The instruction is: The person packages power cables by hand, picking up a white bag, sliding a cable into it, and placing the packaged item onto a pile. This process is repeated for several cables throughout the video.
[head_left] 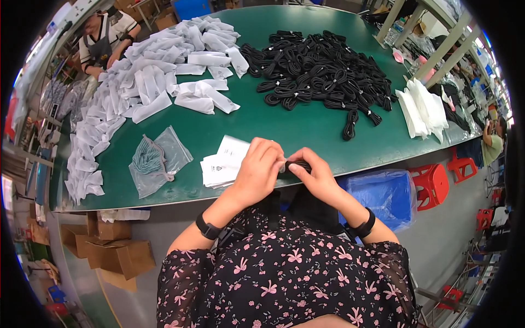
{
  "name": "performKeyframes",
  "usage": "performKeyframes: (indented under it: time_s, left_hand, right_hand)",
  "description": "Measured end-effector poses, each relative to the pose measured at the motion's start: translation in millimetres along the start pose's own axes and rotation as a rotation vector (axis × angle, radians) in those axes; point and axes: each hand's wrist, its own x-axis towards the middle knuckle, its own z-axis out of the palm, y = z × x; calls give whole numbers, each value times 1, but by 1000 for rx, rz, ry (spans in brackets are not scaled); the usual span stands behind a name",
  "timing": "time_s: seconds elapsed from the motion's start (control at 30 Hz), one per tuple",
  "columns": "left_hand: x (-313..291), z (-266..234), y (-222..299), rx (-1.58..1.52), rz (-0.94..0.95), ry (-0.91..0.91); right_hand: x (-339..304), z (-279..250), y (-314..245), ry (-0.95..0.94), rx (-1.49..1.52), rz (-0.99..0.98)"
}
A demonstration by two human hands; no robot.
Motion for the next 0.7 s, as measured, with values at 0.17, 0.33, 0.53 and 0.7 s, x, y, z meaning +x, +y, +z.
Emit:
performKeyframes:
  time_s: [0.17, 0.33, 0.53, 0.7]
  left_hand:
    - [16, -12, -10, -236, -221, 5]
    - [32, -23, -16, -971, -544, 61]
    - [46, -26, -32, -1286, -633, 34]
    - [49, -28, -34, -1391, -671, -7]
  right_hand:
    - [11, 5, -21, 185, -277, -653]
    - [26, 9, -48, 332, -193, -784]
    - [47, 6, -57, 251, -373, -877]
    - [52, 1, -58, 119, -416, -912]
